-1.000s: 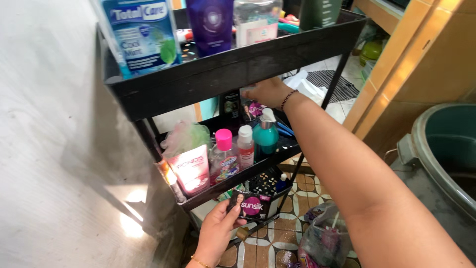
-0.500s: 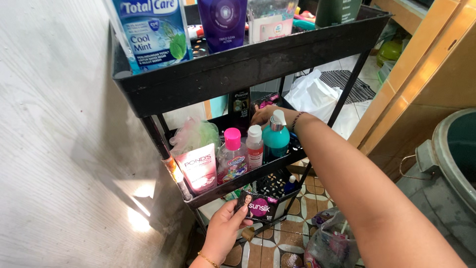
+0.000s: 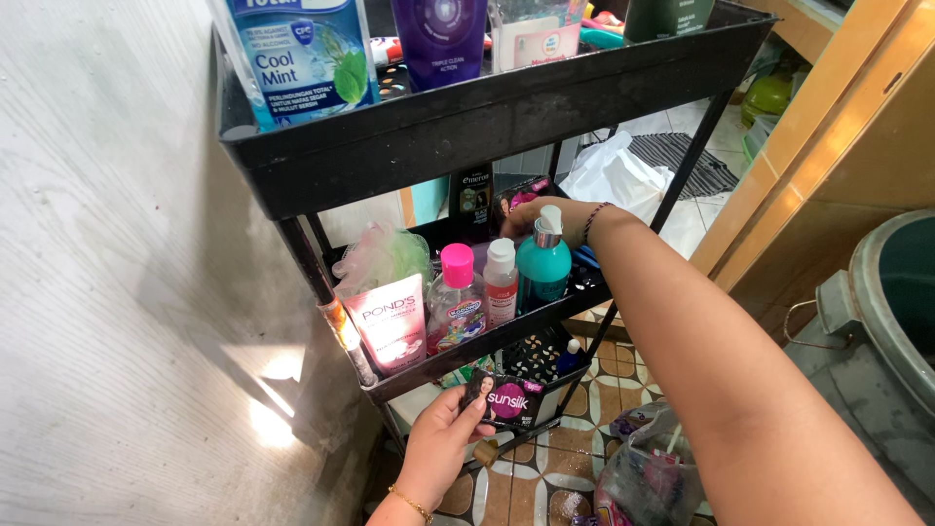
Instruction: The person organizes various toiletries and small items on a three-tiered black metal rack. They place bottles, sachets, and other items onto the shelves and into a basket. The person also pours liquid from a sachet into a white bottle.
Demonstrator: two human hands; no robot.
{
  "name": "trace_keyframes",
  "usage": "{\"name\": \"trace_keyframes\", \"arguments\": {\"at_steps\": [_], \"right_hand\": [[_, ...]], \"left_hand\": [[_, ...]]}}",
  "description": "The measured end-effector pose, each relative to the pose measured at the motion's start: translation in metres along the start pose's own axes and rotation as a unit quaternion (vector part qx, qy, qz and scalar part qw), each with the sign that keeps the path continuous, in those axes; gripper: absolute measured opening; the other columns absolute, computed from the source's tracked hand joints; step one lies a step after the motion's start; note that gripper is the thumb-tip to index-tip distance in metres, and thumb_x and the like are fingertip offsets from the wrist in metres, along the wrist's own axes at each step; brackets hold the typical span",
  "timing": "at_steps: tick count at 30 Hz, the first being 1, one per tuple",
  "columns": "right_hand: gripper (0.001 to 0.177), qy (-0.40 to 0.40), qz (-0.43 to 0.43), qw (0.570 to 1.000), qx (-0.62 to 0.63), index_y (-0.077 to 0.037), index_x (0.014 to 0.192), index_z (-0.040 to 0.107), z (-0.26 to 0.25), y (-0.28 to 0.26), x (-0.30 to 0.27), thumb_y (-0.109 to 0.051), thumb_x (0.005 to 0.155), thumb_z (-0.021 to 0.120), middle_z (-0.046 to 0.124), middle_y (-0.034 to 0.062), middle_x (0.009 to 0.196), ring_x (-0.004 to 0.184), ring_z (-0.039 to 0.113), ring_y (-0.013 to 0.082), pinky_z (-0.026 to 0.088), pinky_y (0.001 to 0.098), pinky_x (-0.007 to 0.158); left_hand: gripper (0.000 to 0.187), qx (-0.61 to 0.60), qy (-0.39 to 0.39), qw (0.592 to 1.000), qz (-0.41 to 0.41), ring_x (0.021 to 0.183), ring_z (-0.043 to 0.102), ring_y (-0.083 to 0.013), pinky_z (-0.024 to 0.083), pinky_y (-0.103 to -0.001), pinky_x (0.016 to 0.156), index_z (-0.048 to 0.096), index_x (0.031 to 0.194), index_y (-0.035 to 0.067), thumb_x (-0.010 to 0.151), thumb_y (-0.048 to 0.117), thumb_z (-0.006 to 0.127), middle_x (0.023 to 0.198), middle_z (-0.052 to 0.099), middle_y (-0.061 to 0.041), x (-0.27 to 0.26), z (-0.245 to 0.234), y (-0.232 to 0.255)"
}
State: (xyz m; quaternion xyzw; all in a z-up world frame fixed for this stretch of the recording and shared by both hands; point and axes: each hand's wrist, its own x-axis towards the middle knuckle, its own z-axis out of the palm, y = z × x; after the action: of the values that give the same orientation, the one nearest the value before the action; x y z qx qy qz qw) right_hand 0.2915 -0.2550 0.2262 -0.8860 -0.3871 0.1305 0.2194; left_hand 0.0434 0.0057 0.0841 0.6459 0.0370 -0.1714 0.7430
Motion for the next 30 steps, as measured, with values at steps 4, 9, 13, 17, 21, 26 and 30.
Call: {"name": "trace_keyframes", "arguments": {"at_steps": [4,9,13,17,21,26,30], "right_hand": [[0.045,0.084,0.022,0.994,0.064,-0.014,0.123,0.074,-0.005,-0.033,-0.005,-0.010,0.079,0.083,0.073,0.0046,0.123,0.111,0.069,0.0151,0.056,0.0324,0.098],[0.048,0.119,0.106,0.949,0.272,-0.009,0.121,0.068,-0.024,-0.070,-0.011,-0.004,0.074,0.080,0.073,0.0063,0.102,0.087,0.070,0.0139,0.058,0.0295,0.076],[0.045,0.141,0.040,0.931,0.333,-0.007,0.115,0.059,-0.030,-0.092,-0.008,-0.002,0.077,0.082,0.071,0.0034,0.089,0.074,0.066,0.0131,0.051,0.0271,0.064],[0.032,0.117,0.073,0.927,0.350,-0.004,0.111,0.061,-0.031,-0.102,-0.001,-0.005,0.085,0.080,0.071,0.0071,0.090,0.075,0.070,0.0153,0.056,0.0270,0.067],[0.028,0.095,0.124,0.903,0.400,-0.004,0.111,0.060,-0.022,-0.094,0.017,-0.006,0.087,0.074,0.072,0.0117,0.097,0.080,0.075,0.0193,0.061,0.0299,0.068],[0.032,0.062,0.188,0.881,0.430,0.000,0.120,0.063,-0.012,-0.082,0.026,-0.020,0.095,0.066,0.075,0.0139,0.117,0.087,0.075,0.0253,0.060,0.0349,0.078],[0.045,0.020,0.196,0.856,0.478,0.000,0.130,0.063,-0.009,-0.075,0.012,-0.030,0.095,0.060,0.073,0.0134,0.124,0.105,0.073,0.0228,0.058,0.0402,0.091]], "left_hand": [[0.037,0.003,0.000,1.000,-0.003,0.079,0.068,-0.0094,0.056,-0.026,0.078,0.070,0.122,0.004,0.096,0.030,0.064,0.094,0.071,0.000,-0.002,-0.004,0.002],[0.034,-0.030,-0.011,0.999,0.011,0.079,0.068,-0.0095,0.058,-0.027,0.079,0.069,0.118,0.003,0.096,0.029,0.065,0.093,0.070,0.001,0.001,-0.009,-0.001],[0.032,-0.036,-0.016,0.999,0.020,0.078,0.068,-0.0103,0.058,-0.027,0.077,0.069,0.114,0.002,0.096,0.028,0.066,0.093,0.070,0.000,-0.001,-0.010,-0.004],[0.031,-0.037,-0.017,0.999,0.017,0.078,0.067,-0.0097,0.056,-0.026,0.076,0.070,0.114,0.004,0.096,0.028,0.066,0.093,0.069,0.001,-0.005,-0.010,-0.003],[0.031,-0.050,-0.021,0.998,0.022,0.077,0.066,-0.0091,0.057,-0.026,0.076,0.070,0.115,0.004,0.096,0.028,0.066,0.093,0.069,0.002,-0.011,-0.011,0.001],[0.032,-0.053,-0.015,0.998,0.003,0.078,0.066,-0.0080,0.057,-0.026,0.078,0.071,0.119,0.007,0.095,0.028,0.066,0.094,0.070,0.003,-0.018,-0.015,0.008],[0.033,-0.039,-0.015,0.999,0.015,0.078,0.067,-0.0081,0.057,-0.026,0.078,0.070,0.120,0.005,0.096,0.028,0.065,0.095,0.072,0.001,-0.017,-0.017,0.006]]}}
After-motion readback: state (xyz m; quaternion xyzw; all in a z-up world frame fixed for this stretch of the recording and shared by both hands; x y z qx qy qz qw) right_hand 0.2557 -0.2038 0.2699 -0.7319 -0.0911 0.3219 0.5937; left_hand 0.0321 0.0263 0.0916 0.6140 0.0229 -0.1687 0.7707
